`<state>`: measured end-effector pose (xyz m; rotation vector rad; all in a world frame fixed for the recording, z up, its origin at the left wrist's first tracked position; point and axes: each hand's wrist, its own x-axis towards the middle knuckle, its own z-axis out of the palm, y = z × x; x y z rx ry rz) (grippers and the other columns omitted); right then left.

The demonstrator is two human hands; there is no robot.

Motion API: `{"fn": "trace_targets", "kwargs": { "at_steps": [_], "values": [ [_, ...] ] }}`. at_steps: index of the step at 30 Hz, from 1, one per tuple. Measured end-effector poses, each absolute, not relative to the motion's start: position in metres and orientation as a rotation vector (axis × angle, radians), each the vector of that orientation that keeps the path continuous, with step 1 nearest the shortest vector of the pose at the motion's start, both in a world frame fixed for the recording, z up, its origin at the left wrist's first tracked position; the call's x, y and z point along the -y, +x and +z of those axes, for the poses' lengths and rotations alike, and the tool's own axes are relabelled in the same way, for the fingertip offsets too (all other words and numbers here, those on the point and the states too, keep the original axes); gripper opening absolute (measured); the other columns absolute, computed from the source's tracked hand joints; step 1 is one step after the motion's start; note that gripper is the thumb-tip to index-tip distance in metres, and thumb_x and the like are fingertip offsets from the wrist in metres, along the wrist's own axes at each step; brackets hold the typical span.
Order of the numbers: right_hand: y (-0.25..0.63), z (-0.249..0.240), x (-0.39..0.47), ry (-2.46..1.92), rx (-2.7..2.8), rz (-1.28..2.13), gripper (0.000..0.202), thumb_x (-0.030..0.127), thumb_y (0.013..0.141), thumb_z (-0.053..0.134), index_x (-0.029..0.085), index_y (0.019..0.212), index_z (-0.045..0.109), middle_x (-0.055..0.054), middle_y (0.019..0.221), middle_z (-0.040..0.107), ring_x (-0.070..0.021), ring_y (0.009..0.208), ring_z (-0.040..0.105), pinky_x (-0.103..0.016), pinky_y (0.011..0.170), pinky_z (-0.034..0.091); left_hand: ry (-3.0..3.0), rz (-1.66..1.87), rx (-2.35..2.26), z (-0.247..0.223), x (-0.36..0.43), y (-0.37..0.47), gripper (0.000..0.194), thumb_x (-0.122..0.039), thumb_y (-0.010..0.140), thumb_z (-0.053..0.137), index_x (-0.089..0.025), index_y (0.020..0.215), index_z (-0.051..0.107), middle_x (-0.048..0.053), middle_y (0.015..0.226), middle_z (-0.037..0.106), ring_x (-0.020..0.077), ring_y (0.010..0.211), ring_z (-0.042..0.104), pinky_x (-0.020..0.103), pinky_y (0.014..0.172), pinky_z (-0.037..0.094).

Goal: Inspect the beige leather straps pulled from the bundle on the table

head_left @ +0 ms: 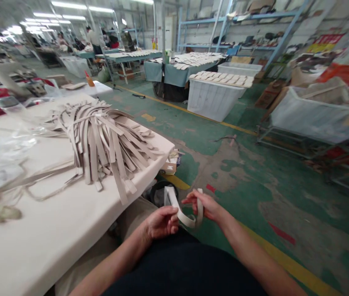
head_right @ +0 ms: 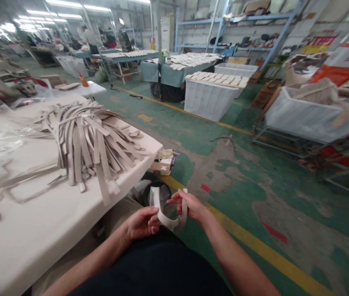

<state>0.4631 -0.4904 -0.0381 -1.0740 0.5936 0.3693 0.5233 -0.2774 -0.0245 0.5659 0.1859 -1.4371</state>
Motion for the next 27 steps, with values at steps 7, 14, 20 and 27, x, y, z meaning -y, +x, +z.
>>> {"fn": "trace_targets", "kwargs": {
  "at_steps": [7,14,20,27],
  "values": [
    [0.513,-0.08,0.471,-0.917,-0.536,0.456,0.047,0.045,0.104,0.027,0.014,0.121,0.057,-0.011,0.085,0.073,-0.0185,0.062,0.071,-0.028,0.054,0.053,0.571,-1.569,-0.052,-0.028,0.28,0.519,0.028,-0.033,0.074,0.076,-0.013,0.066,0.058,-0.005,0.047,0.039,0.0066,0.043,0.034,0.018,0.044,0.034],
    [0.555,-0.06,0.503,-1.009,-0.433,0.298,0.045,0.042,0.107,0.015,0.028,0.13,0.05,-0.005,0.111,0.072,-0.0107,0.082,0.07,-0.021,0.065,0.054,0.615,-1.639,0.012,-0.031,0.281,0.519,0.038,-0.038,0.069,0.079,-0.014,0.056,0.053,-0.005,0.042,0.039,0.0067,0.039,0.033,0.019,0.041,0.029],
    [0.556,-0.062,0.54,-1.287,-0.42,0.517,0.043,0.048,0.1,0.044,0.014,0.088,0.066,-0.003,0.065,0.071,-0.0025,0.032,0.03,-0.015,0.035,0.035,0.633,-1.652,0.029,-0.032,0.28,0.52,0.041,-0.04,0.066,0.081,-0.016,0.054,0.05,-0.005,0.041,0.04,0.0068,0.038,0.033,0.019,0.041,0.031],
    [0.553,-0.056,0.519,-1.44,-0.158,0.942,0.027,0.031,0.073,0.079,0.014,0.093,0.077,0.001,0.068,0.071,-0.0064,0.044,0.052,-0.015,0.039,0.039,0.626,-1.674,0.045,-0.03,0.283,0.518,0.038,-0.038,0.07,0.077,-0.016,0.054,0.051,-0.005,0.041,0.039,0.0065,0.037,0.034,0.019,0.04,0.028]
  ]
}}
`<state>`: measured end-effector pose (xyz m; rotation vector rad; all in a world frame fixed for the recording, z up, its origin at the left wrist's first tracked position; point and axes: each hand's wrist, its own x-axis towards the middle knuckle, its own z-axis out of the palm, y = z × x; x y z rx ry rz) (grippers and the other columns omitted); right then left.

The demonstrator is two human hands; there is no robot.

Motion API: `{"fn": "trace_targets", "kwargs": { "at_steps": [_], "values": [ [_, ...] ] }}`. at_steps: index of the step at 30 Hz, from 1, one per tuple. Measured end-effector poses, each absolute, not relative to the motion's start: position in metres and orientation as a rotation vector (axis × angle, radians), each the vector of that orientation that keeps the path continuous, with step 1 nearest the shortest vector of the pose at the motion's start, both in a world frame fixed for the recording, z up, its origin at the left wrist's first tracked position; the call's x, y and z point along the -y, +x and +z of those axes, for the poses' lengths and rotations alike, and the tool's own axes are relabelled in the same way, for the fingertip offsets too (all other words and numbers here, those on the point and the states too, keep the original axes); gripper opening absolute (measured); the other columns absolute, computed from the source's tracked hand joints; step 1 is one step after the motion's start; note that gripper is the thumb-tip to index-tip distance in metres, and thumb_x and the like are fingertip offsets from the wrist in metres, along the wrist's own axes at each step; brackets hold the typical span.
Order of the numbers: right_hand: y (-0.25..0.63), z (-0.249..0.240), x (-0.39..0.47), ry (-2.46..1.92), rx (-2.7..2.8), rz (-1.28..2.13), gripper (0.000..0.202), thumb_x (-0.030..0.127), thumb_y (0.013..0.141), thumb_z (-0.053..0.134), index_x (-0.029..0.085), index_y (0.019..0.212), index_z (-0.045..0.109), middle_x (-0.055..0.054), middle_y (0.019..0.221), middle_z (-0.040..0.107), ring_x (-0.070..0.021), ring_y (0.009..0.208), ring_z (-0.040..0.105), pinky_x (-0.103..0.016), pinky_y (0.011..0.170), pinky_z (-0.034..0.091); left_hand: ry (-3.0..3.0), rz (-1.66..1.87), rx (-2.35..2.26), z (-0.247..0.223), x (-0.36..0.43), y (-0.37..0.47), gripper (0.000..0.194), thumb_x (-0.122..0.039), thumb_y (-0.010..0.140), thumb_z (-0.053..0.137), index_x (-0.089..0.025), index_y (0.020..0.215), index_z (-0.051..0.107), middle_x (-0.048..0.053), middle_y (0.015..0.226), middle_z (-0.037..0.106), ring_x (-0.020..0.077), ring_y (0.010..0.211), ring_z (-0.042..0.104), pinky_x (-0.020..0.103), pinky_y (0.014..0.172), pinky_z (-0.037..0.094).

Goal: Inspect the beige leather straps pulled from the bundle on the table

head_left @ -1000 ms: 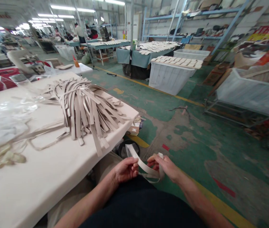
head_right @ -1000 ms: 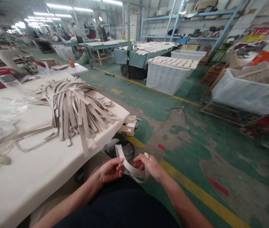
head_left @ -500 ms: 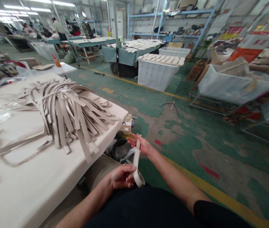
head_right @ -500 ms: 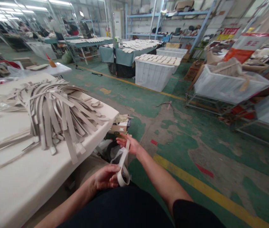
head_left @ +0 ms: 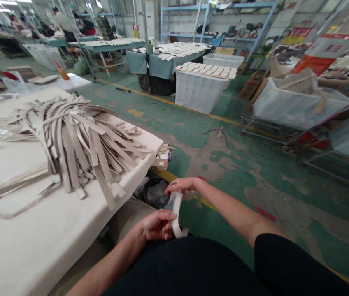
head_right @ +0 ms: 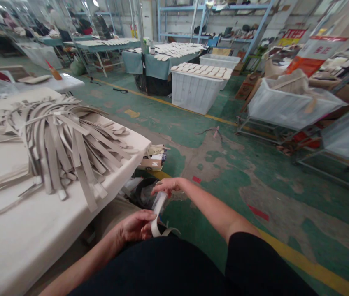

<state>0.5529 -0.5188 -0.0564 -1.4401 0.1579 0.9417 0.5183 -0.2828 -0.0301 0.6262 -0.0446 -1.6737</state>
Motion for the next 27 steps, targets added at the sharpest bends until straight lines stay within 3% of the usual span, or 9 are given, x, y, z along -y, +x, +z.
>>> {"fn": "trace_targets", "kwargs": {
  "at_steps": [5,9,12,14,16,18,23,25,27],
  "values": [
    [0.566,-0.05,0.506,-1.424,-0.043,0.932,0.032,0.004,0.054,0.08,0.01,0.085,0.077,0.003,0.06,0.068,-0.0076,0.048,0.055,-0.014,0.042,0.037,0.645,-1.663,0.045,-0.031,0.282,0.519,0.038,-0.038,0.07,0.076,-0.016,0.053,0.05,-0.005,0.04,0.038,0.0066,0.037,0.033,0.019,0.04,0.027],
    [0.567,-0.054,0.514,-1.362,-0.145,0.632,0.03,0.011,0.057,0.08,0.011,0.085,0.072,0.005,0.063,0.068,-0.0045,0.047,0.052,-0.01,0.041,0.036,0.647,-1.658,0.042,-0.031,0.28,0.519,0.038,-0.038,0.07,0.078,-0.016,0.055,0.051,-0.006,0.042,0.038,0.0061,0.037,0.032,0.019,0.041,0.028],
    [0.564,-0.059,0.522,-1.318,-0.257,0.372,0.041,0.024,0.09,0.039,-0.008,0.099,0.062,0.005,0.086,0.062,0.0086,0.049,0.049,-0.006,0.051,0.028,0.646,-1.652,0.037,-0.03,0.28,0.519,0.037,-0.037,0.07,0.079,-0.016,0.057,0.052,-0.006,0.042,0.038,0.0059,0.037,0.032,0.019,0.04,0.028],
    [0.56,-0.065,0.527,-1.302,-0.331,0.235,0.047,0.021,0.099,0.024,-0.009,0.103,0.059,0.004,0.091,0.058,0.0094,0.05,0.05,-0.007,0.053,0.031,0.644,-1.643,0.028,-0.03,0.28,0.518,0.037,-0.036,0.07,0.08,-0.015,0.056,0.052,-0.006,0.043,0.039,0.006,0.038,0.033,0.019,0.041,0.028],
    [0.553,-0.073,0.527,-1.292,-0.401,0.14,0.031,0.029,0.103,0.042,0.005,0.105,0.061,0.002,0.087,0.061,0.0004,0.053,0.055,-0.012,0.05,0.042,0.64,-1.63,0.011,-0.03,0.28,0.518,0.038,-0.035,0.069,0.081,-0.015,0.056,0.051,-0.005,0.044,0.04,0.0061,0.039,0.034,0.019,0.042,0.03],
    [0.543,-0.083,0.523,-1.29,-0.456,0.113,0.021,0.036,0.097,0.058,0.016,0.102,0.062,0.001,0.08,0.065,-0.0067,0.05,0.051,-0.019,0.043,0.046,0.637,-1.605,-0.019,-0.03,0.279,0.518,0.037,-0.033,0.069,0.082,-0.015,0.057,0.052,-0.005,0.045,0.04,0.006,0.04,0.034,0.018,0.042,0.032],
    [0.494,-0.09,0.493,-1.341,-0.479,0.269,0.03,0.045,0.094,0.056,0.018,0.099,0.065,0.0,0.083,0.071,-0.0016,0.037,0.028,-0.018,0.043,0.042,0.642,-1.465,-0.178,-0.034,0.279,0.522,0.031,-0.029,0.072,0.082,-0.013,0.068,0.056,-0.006,0.051,0.043,0.0047,0.042,0.04,0.016,0.045,0.042],
    [0.469,-0.079,0.48,-1.371,-0.412,0.368,0.043,0.056,0.091,0.055,0.016,0.1,0.068,-0.002,0.085,0.073,-0.0022,0.038,0.028,-0.021,0.045,0.044,0.646,-1.401,-0.262,-0.038,0.281,0.526,0.026,-0.026,0.078,0.077,-0.013,0.071,0.056,-0.006,0.054,0.045,0.0035,0.043,0.043,0.015,0.048,0.047],
    [0.447,-0.061,0.472,-1.393,-0.315,0.464,0.054,0.065,0.086,0.056,0.013,0.094,0.072,-0.004,0.079,0.073,-0.0053,0.042,0.041,-0.023,0.049,0.045,0.652,-1.34,-0.338,-0.041,0.284,0.529,0.022,-0.023,0.085,0.071,-0.012,0.073,0.055,-0.006,0.056,0.046,0.0027,0.043,0.045,0.014,0.051,0.05]
  ]
}}
